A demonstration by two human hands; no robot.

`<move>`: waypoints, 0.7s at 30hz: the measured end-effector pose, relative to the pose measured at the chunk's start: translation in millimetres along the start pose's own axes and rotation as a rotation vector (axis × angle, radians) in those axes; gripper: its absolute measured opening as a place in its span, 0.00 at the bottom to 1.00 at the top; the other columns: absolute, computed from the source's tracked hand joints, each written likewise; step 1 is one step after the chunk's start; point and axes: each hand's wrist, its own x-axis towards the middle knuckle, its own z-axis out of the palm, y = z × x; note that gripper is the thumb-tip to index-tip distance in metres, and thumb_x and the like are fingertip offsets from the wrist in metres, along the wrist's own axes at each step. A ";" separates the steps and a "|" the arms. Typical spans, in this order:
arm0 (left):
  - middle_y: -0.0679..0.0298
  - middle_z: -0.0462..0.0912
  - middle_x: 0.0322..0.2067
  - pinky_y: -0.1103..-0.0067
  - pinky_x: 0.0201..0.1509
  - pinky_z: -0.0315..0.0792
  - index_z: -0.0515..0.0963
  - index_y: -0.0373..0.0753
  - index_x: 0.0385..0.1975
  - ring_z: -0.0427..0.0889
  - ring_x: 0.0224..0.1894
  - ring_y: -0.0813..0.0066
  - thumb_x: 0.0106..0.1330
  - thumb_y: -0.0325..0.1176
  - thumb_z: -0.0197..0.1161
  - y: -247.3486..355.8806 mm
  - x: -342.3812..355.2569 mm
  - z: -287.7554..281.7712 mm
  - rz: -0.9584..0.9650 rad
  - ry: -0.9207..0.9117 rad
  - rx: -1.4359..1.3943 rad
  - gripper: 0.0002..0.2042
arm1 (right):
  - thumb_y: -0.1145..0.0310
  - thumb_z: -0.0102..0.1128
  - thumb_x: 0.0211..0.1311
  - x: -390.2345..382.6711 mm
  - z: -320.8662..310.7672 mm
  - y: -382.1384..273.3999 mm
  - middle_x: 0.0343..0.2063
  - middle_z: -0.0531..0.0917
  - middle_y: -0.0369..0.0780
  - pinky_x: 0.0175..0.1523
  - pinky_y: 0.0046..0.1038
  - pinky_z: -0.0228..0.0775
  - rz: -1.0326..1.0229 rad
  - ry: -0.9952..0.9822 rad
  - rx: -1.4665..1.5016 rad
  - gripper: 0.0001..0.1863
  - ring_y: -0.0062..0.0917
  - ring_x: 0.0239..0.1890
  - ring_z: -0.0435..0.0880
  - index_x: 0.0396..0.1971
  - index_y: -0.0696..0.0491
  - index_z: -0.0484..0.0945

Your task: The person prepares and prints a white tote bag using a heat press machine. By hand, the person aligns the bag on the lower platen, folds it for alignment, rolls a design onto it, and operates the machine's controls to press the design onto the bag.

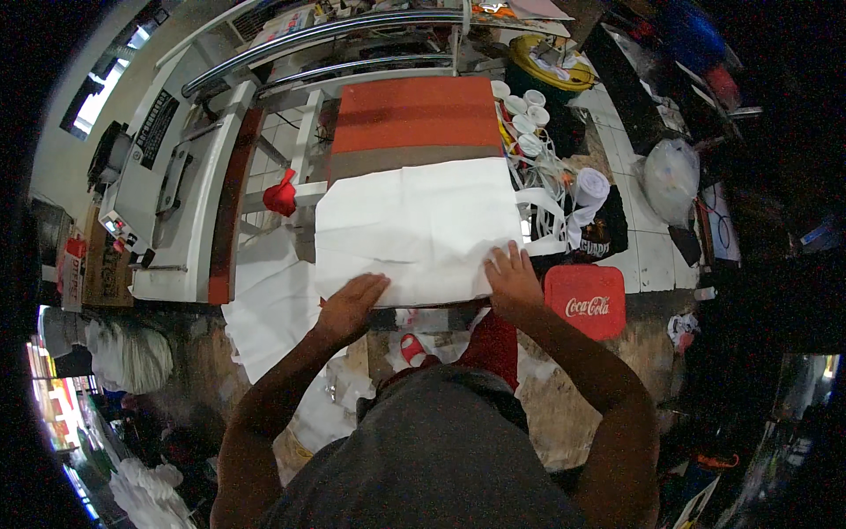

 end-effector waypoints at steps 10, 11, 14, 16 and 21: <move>0.56 0.79 0.53 0.61 0.56 0.75 0.72 0.41 0.56 0.79 0.53 0.54 0.57 0.30 0.65 -11.9 -21.3 3.5 -0.002 0.031 0.060 0.24 | 0.76 0.56 0.56 8.6 -15.1 -20.9 0.61 0.71 0.50 0.67 0.43 0.63 -0.187 0.065 0.013 0.28 0.51 0.65 0.67 0.60 0.58 0.70; 0.56 0.80 0.52 0.61 0.54 0.76 0.73 0.41 0.56 0.79 0.52 0.54 0.57 0.30 0.65 -13.0 -21.6 4.4 0.004 0.039 0.054 0.24 | 0.76 0.56 0.55 8.1 -9.3 -17.6 0.59 0.72 0.50 0.66 0.43 0.65 -0.217 0.037 0.063 0.27 0.50 0.63 0.69 0.58 0.58 0.71; 0.57 0.81 0.48 0.63 0.49 0.77 0.75 0.41 0.52 0.80 0.48 0.56 0.58 0.29 0.62 -20.7 -22.4 11.3 0.033 0.082 0.050 0.20 | 0.75 0.59 0.53 7.3 -3.6 3.6 0.49 0.78 0.48 0.60 0.41 0.71 -0.259 0.000 0.262 0.24 0.43 0.54 0.75 0.54 0.57 0.75; 0.58 0.82 0.45 0.64 0.43 0.78 0.77 0.39 0.49 0.81 0.45 0.57 0.60 0.30 0.58 -25.5 -22.9 14.8 0.063 0.137 0.069 0.16 | 0.73 0.59 0.53 9.8 -2.6 8.2 0.48 0.79 0.47 0.58 0.41 0.72 -0.238 -0.054 0.252 0.22 0.42 0.53 0.76 0.51 0.57 0.75; 0.57 0.82 0.44 0.62 0.44 0.78 0.75 0.41 0.49 0.81 0.48 0.55 0.58 0.33 0.65 -34.4 -25.9 3.7 -0.087 0.020 0.105 0.19 | 0.70 0.60 0.55 19.0 -19.6 19.8 0.43 0.80 0.48 0.52 0.43 0.74 -0.146 -0.132 0.251 0.17 0.45 0.49 0.79 0.45 0.57 0.75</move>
